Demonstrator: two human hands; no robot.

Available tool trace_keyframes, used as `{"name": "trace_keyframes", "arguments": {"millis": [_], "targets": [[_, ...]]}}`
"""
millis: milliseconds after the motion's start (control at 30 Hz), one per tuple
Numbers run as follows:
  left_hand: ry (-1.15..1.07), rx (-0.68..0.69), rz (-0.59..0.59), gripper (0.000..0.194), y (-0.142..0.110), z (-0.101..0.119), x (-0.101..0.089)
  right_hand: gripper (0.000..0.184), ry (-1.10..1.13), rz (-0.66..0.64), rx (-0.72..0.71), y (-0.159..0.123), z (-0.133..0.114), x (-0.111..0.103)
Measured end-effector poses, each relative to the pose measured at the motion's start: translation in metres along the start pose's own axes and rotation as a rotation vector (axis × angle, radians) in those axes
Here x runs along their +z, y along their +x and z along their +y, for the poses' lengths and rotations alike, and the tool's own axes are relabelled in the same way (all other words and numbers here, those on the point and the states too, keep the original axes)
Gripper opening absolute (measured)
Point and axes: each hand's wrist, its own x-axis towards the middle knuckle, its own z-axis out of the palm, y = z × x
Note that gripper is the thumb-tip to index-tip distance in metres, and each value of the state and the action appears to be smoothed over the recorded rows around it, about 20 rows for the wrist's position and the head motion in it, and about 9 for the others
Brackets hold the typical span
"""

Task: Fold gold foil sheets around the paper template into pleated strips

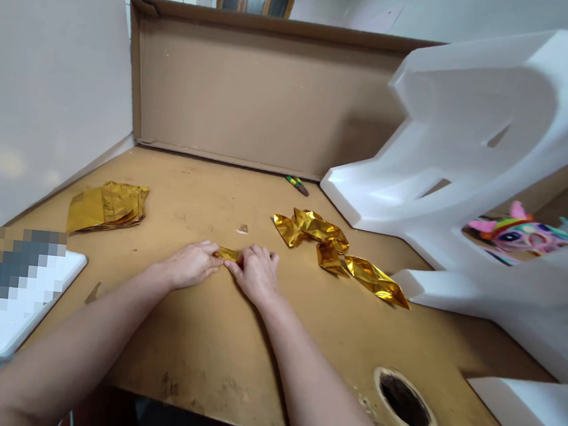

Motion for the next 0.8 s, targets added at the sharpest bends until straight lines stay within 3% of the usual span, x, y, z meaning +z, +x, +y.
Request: {"name": "trace_keyframes", "arguments": {"millis": [300, 800], "targets": [[-0.011, 0.037, -0.017, 0.026, -0.001, -0.002, -0.002, 0.02, 0.119, -0.096, 0.165, 0.009, -0.002, 0.0], [-0.134, -0.002, 0.002, 0.022, -0.008, -0.028, -0.005, 0.016, 0.166, -0.131, 0.203, 0.007, 0.016, -0.011]]}}
